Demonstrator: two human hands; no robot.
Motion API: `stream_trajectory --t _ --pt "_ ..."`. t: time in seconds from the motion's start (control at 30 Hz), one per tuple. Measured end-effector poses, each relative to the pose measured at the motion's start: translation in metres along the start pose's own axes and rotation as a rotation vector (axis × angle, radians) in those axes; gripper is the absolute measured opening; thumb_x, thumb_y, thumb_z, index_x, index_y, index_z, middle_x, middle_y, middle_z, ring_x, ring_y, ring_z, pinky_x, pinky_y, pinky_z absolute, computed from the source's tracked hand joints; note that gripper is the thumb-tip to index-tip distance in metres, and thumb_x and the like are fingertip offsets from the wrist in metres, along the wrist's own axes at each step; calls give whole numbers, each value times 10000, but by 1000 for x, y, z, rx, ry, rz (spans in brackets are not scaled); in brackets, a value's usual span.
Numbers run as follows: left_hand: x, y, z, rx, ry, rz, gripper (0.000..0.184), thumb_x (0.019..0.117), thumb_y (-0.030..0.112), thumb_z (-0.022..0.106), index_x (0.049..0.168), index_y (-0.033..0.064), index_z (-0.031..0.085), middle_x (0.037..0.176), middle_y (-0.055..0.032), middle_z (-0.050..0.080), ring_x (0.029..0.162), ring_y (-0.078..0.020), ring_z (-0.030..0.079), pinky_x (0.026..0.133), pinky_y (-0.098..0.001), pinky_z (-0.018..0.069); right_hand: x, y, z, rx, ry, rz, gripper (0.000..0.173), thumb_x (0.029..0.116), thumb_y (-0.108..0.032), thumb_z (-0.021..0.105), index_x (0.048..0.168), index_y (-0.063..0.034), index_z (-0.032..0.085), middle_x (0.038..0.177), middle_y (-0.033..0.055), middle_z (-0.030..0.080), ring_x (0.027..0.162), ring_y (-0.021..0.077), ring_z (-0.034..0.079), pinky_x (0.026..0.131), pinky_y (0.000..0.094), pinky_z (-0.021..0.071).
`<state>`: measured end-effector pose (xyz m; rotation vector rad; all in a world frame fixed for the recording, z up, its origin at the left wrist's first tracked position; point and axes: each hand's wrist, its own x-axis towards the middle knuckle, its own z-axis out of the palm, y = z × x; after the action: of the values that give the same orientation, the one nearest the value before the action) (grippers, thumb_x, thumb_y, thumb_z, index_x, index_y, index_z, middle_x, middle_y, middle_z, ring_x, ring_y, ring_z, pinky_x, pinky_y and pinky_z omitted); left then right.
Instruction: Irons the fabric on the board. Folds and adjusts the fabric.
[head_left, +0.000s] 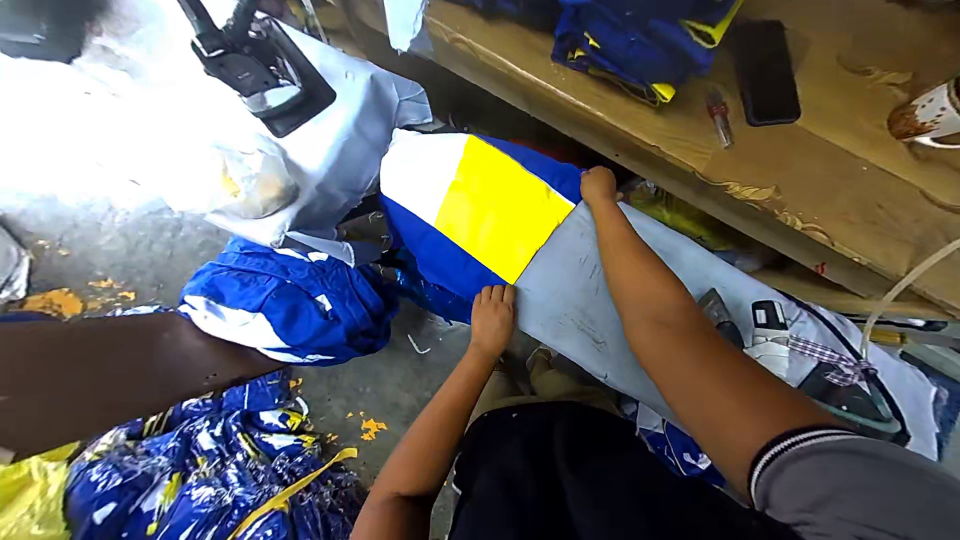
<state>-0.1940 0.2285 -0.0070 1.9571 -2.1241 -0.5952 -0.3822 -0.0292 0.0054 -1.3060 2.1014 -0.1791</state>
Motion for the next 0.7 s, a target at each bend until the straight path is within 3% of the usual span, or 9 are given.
stream_trajectory --t 0.07,0.17,0.33,0.4,0.47,0.57,0.63,0.7 --pt "7 0 -3 -19 -62 -65 286 1011 45 541 1249 -56 663 1219 -270 668 1187 -441 630 992 -549 506 -4 7 4 124 88 -20 376 1089 -255 452 1302 -13 646 1371 194 636 1339 352 544 1093 642 333" --pt "15 1 -5 -21 -117 -95 256 1029 23 506 1204 -82 661 1219 -285 648 1189 -451 618 990 -559 505 -16 17 -1 289 183 -49 347 1086 -245 483 1288 -15 647 1309 190 664 1290 340 571 1090 600 349" --pt "2 26 -22 -40 -216 -72 280 1033 54 484 1203 -85 657 1209 -290 648 1184 -437 633 981 -549 524 -41 42 -13 751 231 -81 321 1068 -183 545 1273 52 620 1269 229 635 1188 293 598 1032 455 461" --pt "-16 50 -29 -76 -293 -66 294 1023 56 481 1220 -86 647 1252 -292 636 1216 -427 622 1011 -533 514 -59 62 -24 929 195 -27 364 1069 -185 542 1348 46 570 1340 223 594 1208 273 575 1021 440 465" --pt "-33 75 -29 -126 -370 -52 293 1021 55 482 1222 -91 638 1259 -296 625 1226 -429 612 1020 -531 505 -71 85 -33 1033 222 47 368 1069 -186 544 1369 28 550 1323 193 589 1139 238 574 945 411 480" --pt "-48 113 -19 -201 -432 11 279 1001 42 507 1201 -99 641 1222 -303 634 1194 -434 625 994 -534 517 -79 117 -47 1106 360 114 374 1065 -131 532 1394 46 525 1367 205 572 1211 244 575 1024 405 482" --pt "-51 136 -14 -222 -511 35 286 994 36 520 1223 -94 631 1230 -295 626 1199 -424 621 1002 -526 513 -86 127 -60 1071 460 197 360 1053 -106 534 1371 64 539 1356 215 576 1212 254 573 1023 408 475" --pt "-52 151 -8 -228 -578 53 299 1000 28 507 1250 -95 615 1248 -295 616 1213 -421 613 1018 -518 504 -107 121 -87 1030 460 358 333 1061 -80 504 1358 66 543 1375 189 567 1200 214 566 1029 351 442"
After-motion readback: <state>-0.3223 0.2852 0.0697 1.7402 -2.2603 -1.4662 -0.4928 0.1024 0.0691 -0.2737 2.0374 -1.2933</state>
